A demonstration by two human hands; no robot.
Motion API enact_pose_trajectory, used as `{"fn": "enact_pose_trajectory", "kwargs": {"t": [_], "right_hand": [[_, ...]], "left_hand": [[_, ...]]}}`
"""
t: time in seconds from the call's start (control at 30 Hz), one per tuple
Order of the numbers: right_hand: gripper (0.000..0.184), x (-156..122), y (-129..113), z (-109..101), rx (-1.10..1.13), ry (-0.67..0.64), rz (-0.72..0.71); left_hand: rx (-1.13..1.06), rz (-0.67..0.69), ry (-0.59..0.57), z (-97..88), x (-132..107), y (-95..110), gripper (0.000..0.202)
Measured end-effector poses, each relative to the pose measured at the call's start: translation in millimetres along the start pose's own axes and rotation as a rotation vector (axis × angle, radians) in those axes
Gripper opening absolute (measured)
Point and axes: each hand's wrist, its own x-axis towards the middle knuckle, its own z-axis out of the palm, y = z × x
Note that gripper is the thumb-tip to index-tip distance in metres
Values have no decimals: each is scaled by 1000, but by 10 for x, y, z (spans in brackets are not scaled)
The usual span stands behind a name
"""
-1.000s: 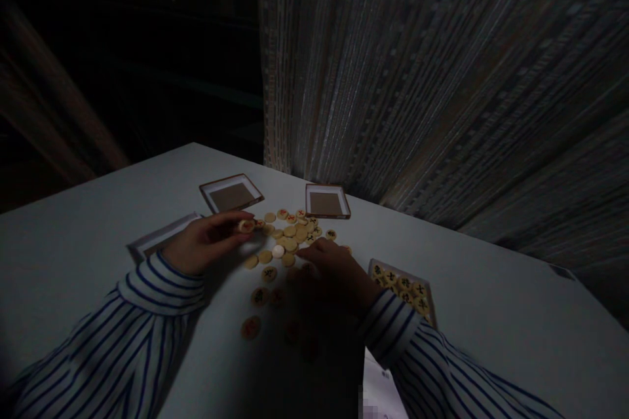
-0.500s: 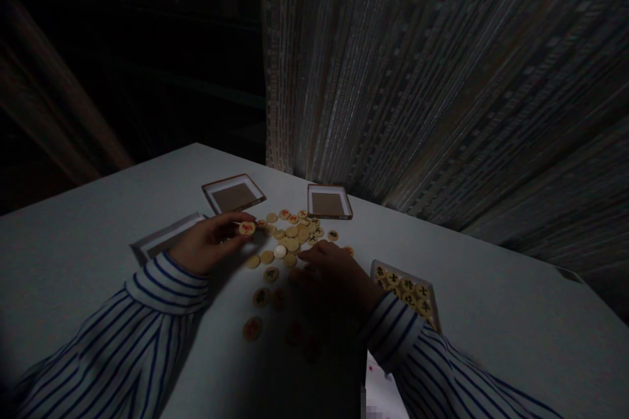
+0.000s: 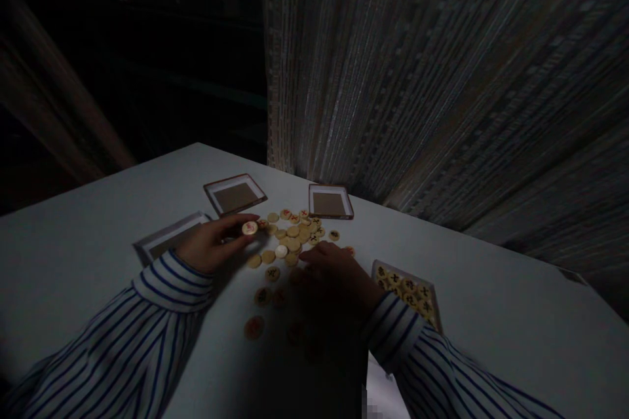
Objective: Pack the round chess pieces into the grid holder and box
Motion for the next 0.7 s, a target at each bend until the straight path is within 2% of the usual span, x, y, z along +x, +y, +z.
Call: {"fn": "enact_pose_trajectory", "kwargs": {"t": [0.2, 0.43, 0.7], "right_hand": [[28, 9, -40, -11, -12, 3, 24], [27, 17, -45, -9, 19, 17, -2], [24, 59, -89, -40, 9, -37, -3]], "left_hand": [[55, 67, -5, 4, 3, -65, 33], [352, 244, -38, -31, 42, -115, 33], [559, 197, -121, -22, 47, -150, 35]]}}
